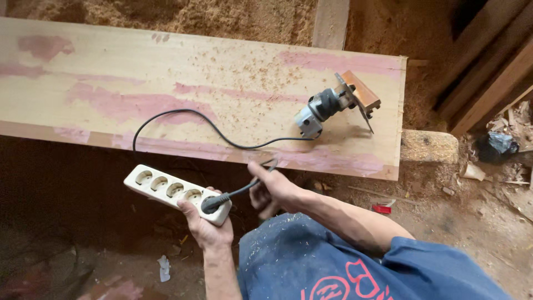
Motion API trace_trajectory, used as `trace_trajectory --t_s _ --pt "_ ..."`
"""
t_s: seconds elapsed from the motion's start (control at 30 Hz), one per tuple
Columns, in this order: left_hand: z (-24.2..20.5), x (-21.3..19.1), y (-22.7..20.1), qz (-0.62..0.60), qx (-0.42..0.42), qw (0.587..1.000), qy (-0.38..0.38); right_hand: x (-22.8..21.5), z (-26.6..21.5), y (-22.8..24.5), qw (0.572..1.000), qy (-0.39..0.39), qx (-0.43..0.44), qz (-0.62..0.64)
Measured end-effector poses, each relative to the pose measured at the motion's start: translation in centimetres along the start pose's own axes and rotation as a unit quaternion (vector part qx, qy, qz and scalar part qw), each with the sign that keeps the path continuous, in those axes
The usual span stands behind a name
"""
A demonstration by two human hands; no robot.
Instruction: The person uses a handheld electric router to trim the edge of a large wooden board. They then adjust the router's fence and depth settings, reposition the power strip, and plug the tool back in to continue working.
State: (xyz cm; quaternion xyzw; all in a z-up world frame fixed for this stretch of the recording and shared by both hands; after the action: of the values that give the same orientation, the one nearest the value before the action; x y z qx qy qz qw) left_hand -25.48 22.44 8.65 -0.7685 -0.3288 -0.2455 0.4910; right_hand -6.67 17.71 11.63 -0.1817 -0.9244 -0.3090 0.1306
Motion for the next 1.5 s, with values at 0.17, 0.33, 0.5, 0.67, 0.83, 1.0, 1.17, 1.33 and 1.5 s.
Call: trace_trajectory --t_s 0.17,0.33,0.5,0.67,0.83,1.0,1.17,1.33,1.5 --pt "-2.3 4.0 0.2 0.306 0.099 0.947 0.008 -3.7 -4.1 1.7 0.785 -0.023 -0.222 -0.578" --pt "-3.8 8.7 3.4 0.393 0.004 0.913 0.11 -3.2 -6.9 4.4 0.659 0.07 -0.524 -0.535" --pt "-3.3 11.1 4.2 0.498 -0.032 0.854 0.148 -4.9 -6.0 3.5 0.663 0.12 -0.489 -0.554" --pt "-0.2 12.9 5.0 0.51 -0.077 0.833 0.203 -5.9 -5.9 5.4 0.685 0.161 -0.539 -0.463" --pt "9.2 10.8 -2.3 0.536 0.001 0.839 0.097 -8.1 -7.1 9.4 0.736 0.095 -0.549 -0.384" --pt "20.7 10.7 -0.3 0.463 0.033 0.884 0.053 -10.0 4.6 14.9 0.817 -0.257 -0.419 -0.3" --pt "27.4 8.4 5.8 0.557 -0.003 0.83 0.024 -12.3 8.7 11.9 0.752 -0.444 -0.405 -0.271" --pt "28.6 5.9 7.8 0.684 0.006 0.725 0.083 -17.5 4.0 3.2 0.69 -0.661 -0.286 -0.072" --pt "27.1 6.2 8.6 0.764 0.101 0.635 0.05 -23.2 4.9 5.0 0.739 -0.549 -0.384 0.07"
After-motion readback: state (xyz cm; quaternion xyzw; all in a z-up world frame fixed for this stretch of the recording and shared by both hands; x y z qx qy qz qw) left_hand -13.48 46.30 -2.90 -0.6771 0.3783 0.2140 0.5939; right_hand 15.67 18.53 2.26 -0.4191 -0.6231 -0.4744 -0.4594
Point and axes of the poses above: each hand's wrist, its own z-axis towards the middle knuckle, its own x-axis out of the palm, y = z × x, the point moved 5 cm from there along z, towards the middle knuckle, and after that the axes turned 2 degrees about -z, right-handed, at the moved point
